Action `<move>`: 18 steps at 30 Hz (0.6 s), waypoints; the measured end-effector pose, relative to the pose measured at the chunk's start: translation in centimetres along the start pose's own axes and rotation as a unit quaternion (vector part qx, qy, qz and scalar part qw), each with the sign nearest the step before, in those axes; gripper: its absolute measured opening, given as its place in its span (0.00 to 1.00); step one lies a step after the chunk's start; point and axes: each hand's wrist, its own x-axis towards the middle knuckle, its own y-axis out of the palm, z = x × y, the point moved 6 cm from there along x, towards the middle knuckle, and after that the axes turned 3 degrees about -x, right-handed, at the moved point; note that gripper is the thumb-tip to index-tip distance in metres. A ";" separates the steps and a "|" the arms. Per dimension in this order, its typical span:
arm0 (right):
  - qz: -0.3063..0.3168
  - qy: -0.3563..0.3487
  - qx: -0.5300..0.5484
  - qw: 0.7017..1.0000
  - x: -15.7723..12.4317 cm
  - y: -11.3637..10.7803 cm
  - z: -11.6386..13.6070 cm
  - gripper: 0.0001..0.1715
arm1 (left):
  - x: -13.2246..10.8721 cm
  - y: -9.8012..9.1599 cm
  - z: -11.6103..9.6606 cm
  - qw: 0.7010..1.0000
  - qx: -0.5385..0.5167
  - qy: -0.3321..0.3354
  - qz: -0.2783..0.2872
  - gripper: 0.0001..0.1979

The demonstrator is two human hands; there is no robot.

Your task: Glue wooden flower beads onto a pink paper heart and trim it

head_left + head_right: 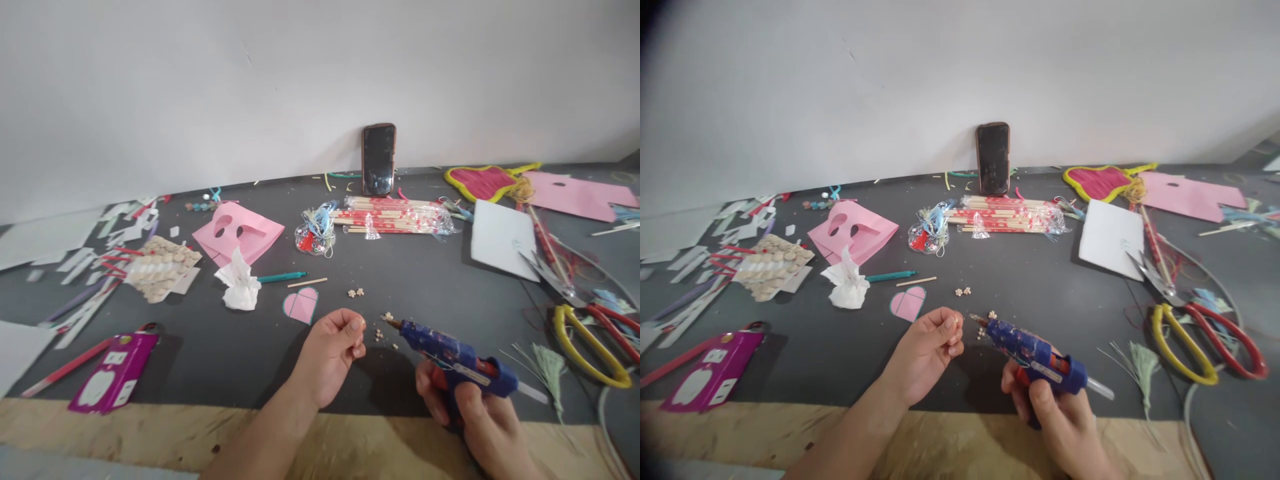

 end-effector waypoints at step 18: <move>-0.127 -0.099 -0.681 0.714 1.6 -9.9 0.9 0.33 | -0.1 -1.5 -2.1 0.983 0.106 0.136 -0.067 0.10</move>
